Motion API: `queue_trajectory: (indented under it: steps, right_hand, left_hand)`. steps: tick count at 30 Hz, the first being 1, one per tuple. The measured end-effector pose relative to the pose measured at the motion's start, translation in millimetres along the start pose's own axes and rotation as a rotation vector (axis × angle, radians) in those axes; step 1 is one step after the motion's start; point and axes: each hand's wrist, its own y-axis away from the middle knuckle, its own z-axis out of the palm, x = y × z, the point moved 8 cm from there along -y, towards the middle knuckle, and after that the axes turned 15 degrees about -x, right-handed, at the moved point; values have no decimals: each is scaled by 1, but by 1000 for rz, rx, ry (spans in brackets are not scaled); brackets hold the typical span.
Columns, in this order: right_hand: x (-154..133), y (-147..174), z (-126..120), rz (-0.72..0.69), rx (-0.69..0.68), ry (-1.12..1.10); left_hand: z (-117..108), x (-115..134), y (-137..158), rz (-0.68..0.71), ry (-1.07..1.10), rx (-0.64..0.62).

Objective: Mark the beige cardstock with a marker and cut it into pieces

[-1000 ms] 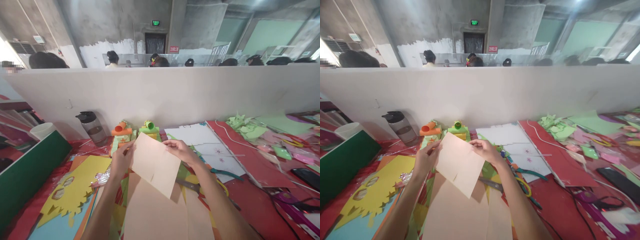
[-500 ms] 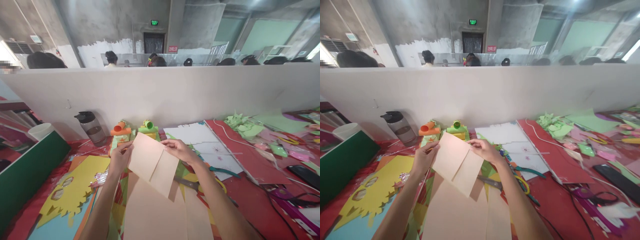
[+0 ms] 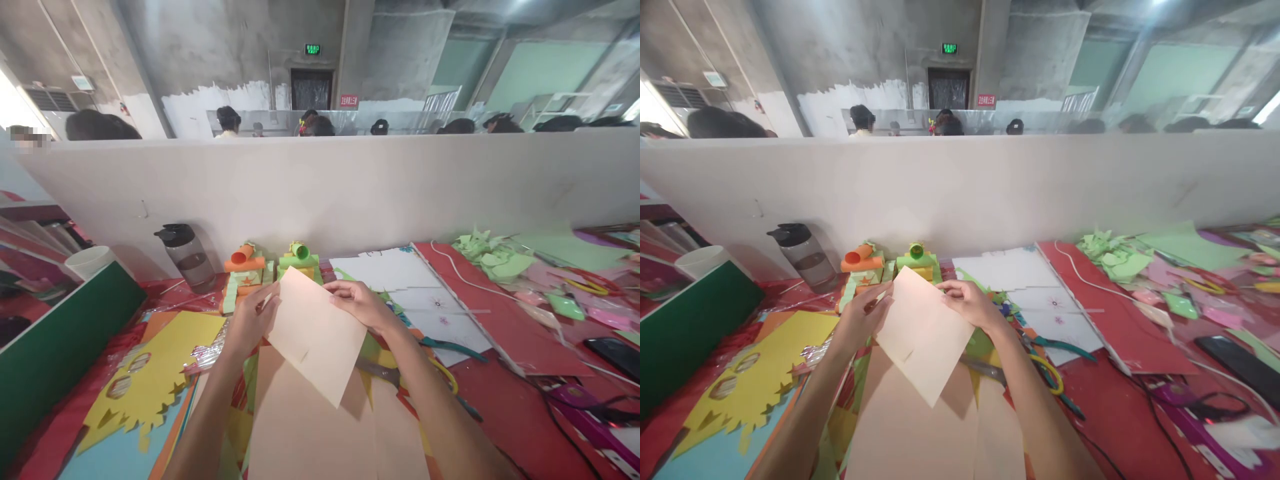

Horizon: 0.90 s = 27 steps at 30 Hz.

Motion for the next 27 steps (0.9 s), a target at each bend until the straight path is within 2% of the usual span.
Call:
queue_trajectory:
  steps: [6, 11, 16, 19, 21, 23, 24, 26, 27]
  right_hand:
    - [-3, 1, -3, -39, 18, 17]
    - [2, -1, -5, -29, 25, 1]
    - [0, 1, -7, -65, 24, 0]
    - [-4, 3, -8, -68, -7, -1]
    - [-4, 5, -10, -48, -9, 14]
    - [-3, 7, -12, -25, -16, 42]
    - [-2, 8, -12, -17, -28, 60]
    - [-1, 10, -10, -3, -78, 91]
    - [0, 10, -8, 7, -119, 96]
  left_hand:
    - [0, 12, 2, 22, -75, 27]
    - [0, 17, 2, 108, 1, 10]
    - [-1, 10, -1, 88, 120, -20]
    - [-12, 9, 0, 69, 118, 38]
    - [-26, 8, 4, 59, 146, 120]
    - [-43, 10, 9, 110, 165, 206]
    - [-51, 14, 12, 180, 156, 232]
    - [-60, 21, 14, 274, 143, 205]
    - [-60, 22, 14, 269, 145, 151]
